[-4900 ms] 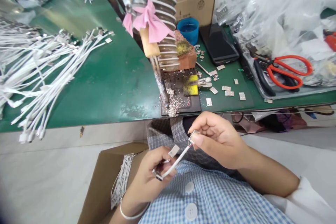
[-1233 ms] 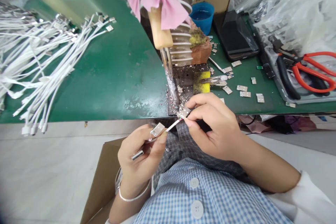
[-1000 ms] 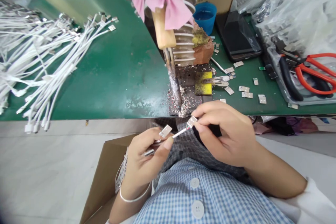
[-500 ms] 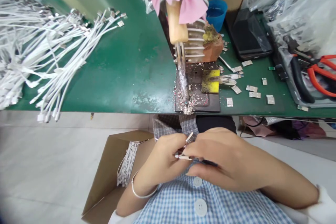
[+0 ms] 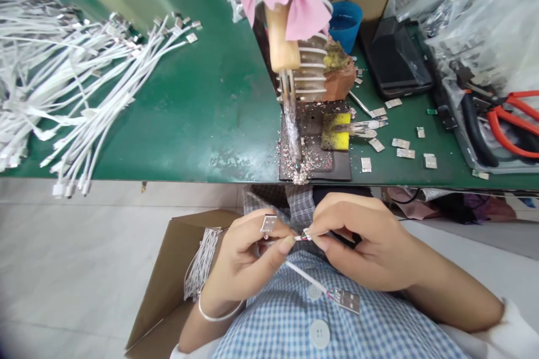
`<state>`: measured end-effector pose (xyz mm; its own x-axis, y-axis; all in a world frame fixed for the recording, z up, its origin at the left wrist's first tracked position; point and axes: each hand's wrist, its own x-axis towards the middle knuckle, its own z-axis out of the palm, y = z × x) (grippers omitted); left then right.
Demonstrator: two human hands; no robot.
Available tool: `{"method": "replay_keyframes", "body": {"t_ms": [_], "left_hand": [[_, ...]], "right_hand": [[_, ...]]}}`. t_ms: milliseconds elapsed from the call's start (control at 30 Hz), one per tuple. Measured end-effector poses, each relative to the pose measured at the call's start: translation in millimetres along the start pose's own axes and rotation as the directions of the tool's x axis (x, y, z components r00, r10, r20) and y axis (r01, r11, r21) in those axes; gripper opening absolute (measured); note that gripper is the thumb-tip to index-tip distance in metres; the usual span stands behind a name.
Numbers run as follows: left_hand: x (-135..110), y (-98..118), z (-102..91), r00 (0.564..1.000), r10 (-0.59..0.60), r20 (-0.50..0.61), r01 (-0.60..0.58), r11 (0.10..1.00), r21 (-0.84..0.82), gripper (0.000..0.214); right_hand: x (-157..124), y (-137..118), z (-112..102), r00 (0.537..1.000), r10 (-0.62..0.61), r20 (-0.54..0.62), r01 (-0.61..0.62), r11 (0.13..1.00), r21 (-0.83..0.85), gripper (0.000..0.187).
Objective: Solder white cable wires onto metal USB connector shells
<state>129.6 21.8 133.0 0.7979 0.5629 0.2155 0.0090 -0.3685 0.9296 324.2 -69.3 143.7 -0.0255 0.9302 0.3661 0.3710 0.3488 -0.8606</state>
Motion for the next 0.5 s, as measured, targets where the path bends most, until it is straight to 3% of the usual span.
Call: {"method": "replay_keyframes", "body": {"t_ms": [333,500], "left_hand": [[6,0,-0.7,1.000,0.012,-0.027,-0.011,0.999,0.052,0.008],[9,-1,-1.2,0.998,0.046,-0.043,-0.042,0.995,0.091,0.009]], "right_hand": [[-6,6,3,0.995,0.087,-0.038,-0.088,0.996,-0.023,0.019],[-10,5,5,0.961,0.230,-0.152,-0.228,0.973,0.028,0.017]]}}
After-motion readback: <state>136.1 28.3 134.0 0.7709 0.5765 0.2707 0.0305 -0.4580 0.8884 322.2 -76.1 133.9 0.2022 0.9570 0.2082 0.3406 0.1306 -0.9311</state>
